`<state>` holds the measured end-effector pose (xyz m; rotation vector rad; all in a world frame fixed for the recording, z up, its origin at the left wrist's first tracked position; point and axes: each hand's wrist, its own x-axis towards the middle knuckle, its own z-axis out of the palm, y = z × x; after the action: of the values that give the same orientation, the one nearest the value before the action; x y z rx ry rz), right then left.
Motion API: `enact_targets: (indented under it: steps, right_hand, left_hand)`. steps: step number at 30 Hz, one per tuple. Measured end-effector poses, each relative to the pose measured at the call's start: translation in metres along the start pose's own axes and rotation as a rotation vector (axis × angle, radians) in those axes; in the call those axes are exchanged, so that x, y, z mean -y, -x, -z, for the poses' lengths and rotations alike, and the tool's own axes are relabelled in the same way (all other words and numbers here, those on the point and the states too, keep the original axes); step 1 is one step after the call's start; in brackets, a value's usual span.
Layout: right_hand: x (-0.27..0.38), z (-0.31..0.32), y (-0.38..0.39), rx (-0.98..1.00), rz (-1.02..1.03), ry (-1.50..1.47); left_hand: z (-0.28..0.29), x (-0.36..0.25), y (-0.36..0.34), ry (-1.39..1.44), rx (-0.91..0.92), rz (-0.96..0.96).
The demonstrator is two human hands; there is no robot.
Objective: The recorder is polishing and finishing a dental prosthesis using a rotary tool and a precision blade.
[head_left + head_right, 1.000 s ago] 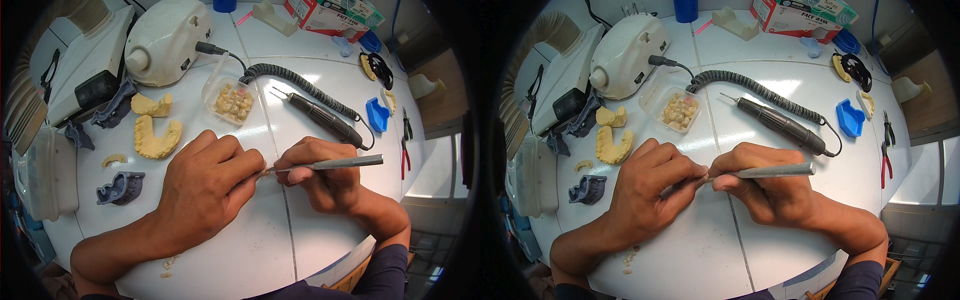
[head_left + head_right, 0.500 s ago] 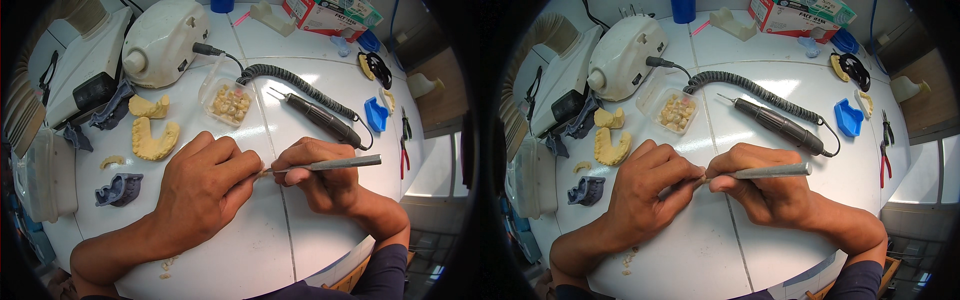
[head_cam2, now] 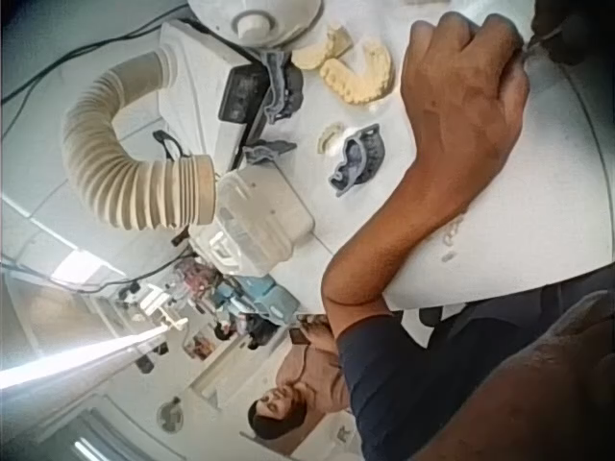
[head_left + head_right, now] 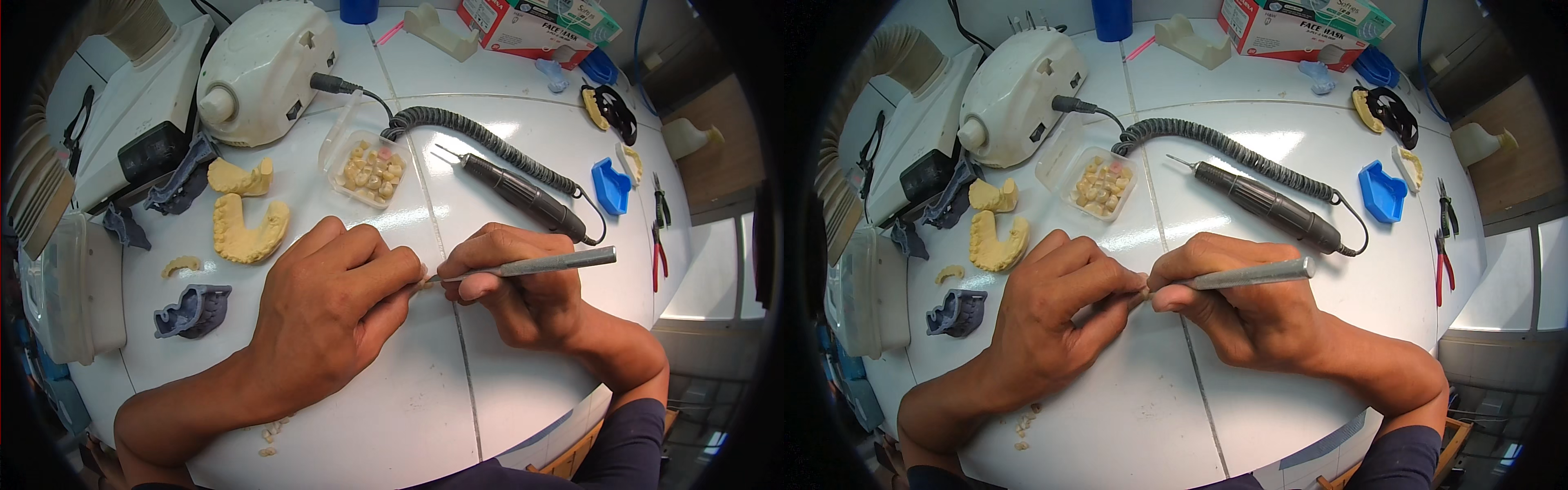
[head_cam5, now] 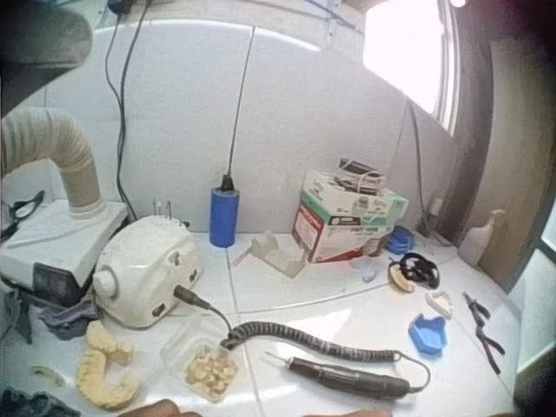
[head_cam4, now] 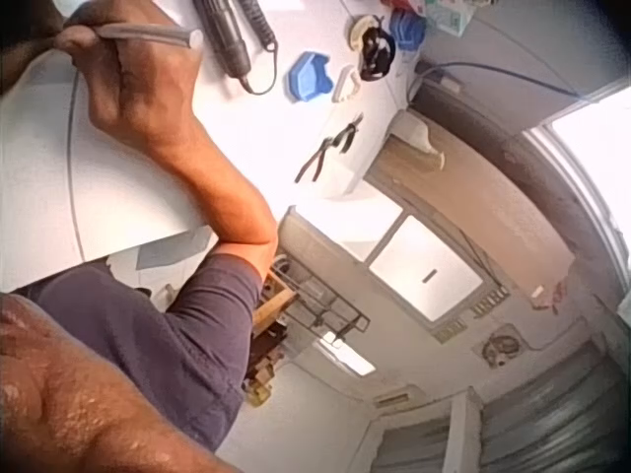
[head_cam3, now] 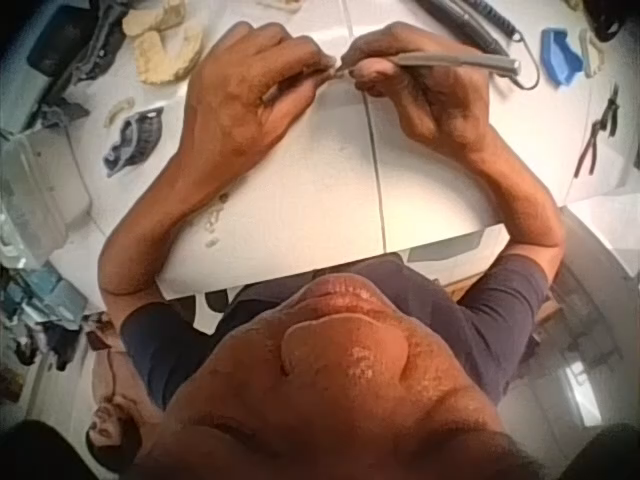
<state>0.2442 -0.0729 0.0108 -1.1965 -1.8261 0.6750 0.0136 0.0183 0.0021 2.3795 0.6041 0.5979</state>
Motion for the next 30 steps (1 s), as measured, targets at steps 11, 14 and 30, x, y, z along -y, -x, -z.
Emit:
enact_targets:
  steps: [11, 14, 30]
  right_hand:
    - [-0.004, 0.013, 0.01, -0.081, 0.042, -0.088]
    - [0.001, 0.012, 0.013, -0.069, -0.22, -0.401]
    - [0.006, 0.007, 0.01, 0.018, 0.054, 0.033]
  left_hand:
    - [0.0, 0.0, 0.001, 0.007, -0.008, -0.001]
    - [0.001, 0.0, 0.003, 0.047, -0.009, 0.019]
    - [0.004, 0.0, 0.002, 0.026, 0.029, 0.021]
